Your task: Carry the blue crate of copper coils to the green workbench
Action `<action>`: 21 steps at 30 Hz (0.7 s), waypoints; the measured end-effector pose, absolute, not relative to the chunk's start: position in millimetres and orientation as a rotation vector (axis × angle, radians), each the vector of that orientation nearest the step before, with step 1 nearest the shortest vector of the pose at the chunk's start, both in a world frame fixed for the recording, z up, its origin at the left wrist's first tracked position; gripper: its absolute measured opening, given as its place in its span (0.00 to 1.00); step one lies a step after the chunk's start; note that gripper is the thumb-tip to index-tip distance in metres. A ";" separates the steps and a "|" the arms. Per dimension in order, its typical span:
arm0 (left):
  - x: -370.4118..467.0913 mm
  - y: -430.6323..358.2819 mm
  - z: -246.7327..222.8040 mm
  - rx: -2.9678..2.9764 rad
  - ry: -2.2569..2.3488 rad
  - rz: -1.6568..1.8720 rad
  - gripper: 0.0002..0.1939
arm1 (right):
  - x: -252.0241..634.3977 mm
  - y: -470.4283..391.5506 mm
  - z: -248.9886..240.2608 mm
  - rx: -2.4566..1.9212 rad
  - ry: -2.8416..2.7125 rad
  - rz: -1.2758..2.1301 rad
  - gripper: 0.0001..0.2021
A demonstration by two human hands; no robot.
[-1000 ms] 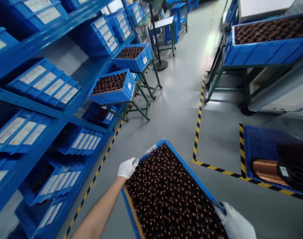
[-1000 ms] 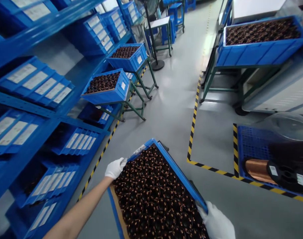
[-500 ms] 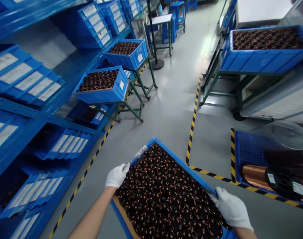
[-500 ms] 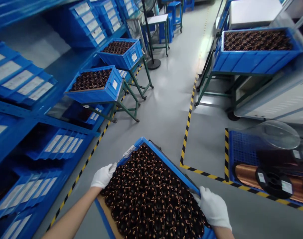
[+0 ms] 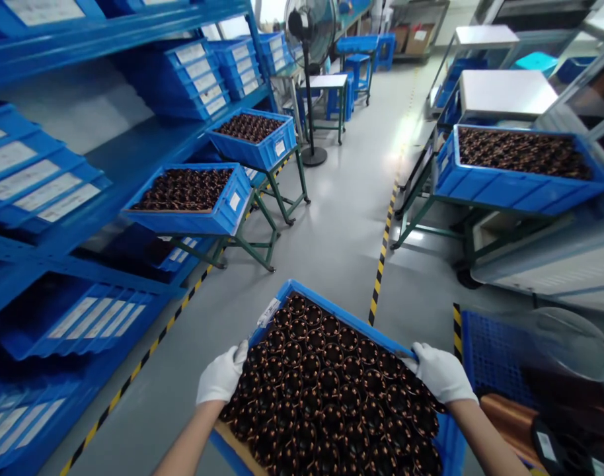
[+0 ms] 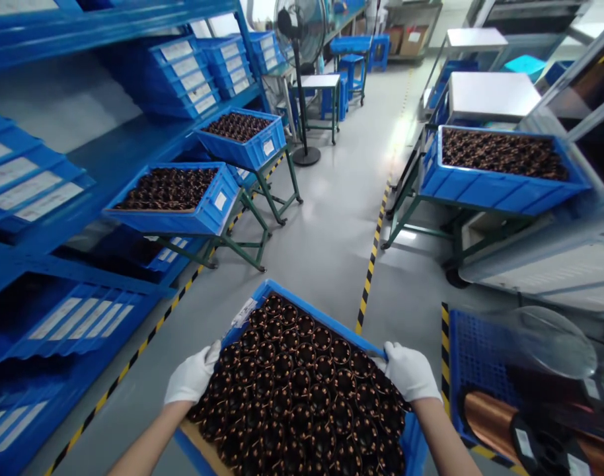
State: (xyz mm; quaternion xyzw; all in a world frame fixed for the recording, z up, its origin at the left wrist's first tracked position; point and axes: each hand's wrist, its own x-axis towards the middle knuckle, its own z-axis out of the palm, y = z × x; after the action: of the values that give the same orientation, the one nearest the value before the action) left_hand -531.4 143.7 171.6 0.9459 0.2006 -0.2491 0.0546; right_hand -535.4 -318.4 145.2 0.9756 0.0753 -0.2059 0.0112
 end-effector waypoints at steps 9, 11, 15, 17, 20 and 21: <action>-430.0 106.2 183.7 2.798 0.706 -0.833 0.29 | -414.5 -349.3 158.7 3.030 0.303 -0.681 0.12; -406.5 99.7 183.6 2.776 0.723 -0.848 0.29 | -386.9 -354.9 160.5 3.024 0.338 -0.670 0.11; -357.8 87.0 185.4 2.741 0.809 -0.877 0.31 | -325.8 -366.4 162.7 3.017 0.410 -0.645 0.10; -332.1 80.9 186.8 2.730 0.866 -0.877 0.32 | -293.0 -372.0 163.6 3.013 0.435 -0.632 0.11; -291.2 72.5 187.2 2.721 0.941 -0.878 0.33 | -241.7 -380.4 165.2 3.009 0.458 -0.624 0.13; -277.2 69.8 186.6 2.725 0.956 -0.869 0.33 | -224.0 -383.3 165.8 3.009 0.458 -0.621 0.14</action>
State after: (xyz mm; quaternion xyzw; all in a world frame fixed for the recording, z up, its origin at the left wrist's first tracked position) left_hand -277.2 69.8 186.6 0.9018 0.3165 -0.2875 0.0629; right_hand -224.0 -383.3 165.8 0.9685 0.1475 -0.1999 0.0178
